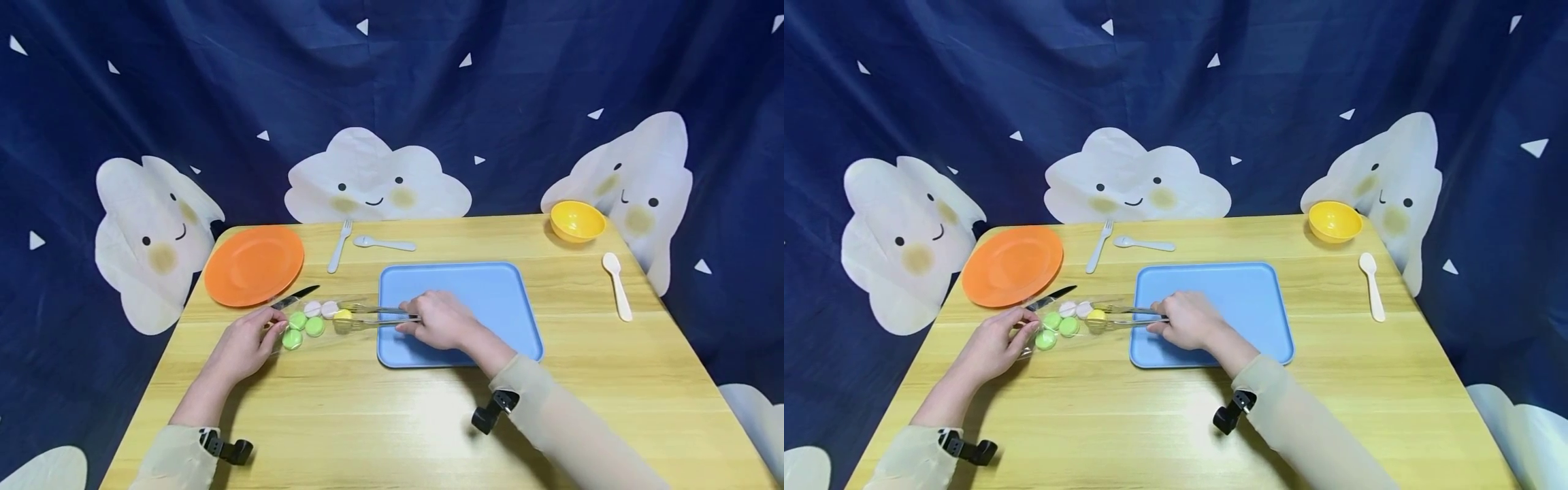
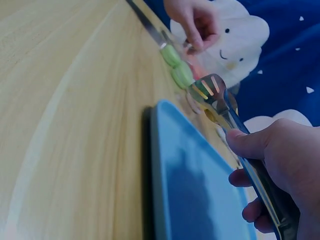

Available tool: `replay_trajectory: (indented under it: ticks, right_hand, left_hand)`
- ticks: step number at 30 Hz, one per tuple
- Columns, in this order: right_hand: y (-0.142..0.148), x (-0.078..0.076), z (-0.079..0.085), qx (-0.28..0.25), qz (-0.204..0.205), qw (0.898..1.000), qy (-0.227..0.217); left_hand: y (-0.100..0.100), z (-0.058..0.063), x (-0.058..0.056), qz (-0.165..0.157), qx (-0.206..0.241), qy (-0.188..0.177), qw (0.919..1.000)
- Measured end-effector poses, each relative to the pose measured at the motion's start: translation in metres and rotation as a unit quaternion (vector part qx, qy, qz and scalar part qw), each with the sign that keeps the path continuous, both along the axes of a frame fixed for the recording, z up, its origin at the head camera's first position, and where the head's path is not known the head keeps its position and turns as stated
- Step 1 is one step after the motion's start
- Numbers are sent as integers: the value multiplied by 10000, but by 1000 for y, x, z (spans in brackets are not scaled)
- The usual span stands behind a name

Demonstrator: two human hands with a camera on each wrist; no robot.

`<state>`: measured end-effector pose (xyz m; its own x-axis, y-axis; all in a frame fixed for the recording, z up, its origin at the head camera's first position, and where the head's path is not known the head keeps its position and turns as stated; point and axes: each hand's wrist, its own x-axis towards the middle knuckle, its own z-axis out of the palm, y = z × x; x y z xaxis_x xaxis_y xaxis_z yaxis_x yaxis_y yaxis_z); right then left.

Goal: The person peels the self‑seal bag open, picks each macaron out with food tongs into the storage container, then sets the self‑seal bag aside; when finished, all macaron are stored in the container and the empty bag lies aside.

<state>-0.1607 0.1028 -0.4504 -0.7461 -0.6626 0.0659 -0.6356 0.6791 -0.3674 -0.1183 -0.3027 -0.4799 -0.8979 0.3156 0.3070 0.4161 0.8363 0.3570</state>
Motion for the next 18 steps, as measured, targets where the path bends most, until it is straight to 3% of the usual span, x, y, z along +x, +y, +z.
replay_trajectory:
  ticks: [9, 18]
  right_hand:
    - [38, 2, 13, -365, -347, 9986, 131]
    - [75, 1, 17, -369, -838, 9953, 327]
  left_hand:
    - [1, -1, 0, 7, -7, -21, 10000]
    - [1, -1, 0, -21, -13, -34, 10000]
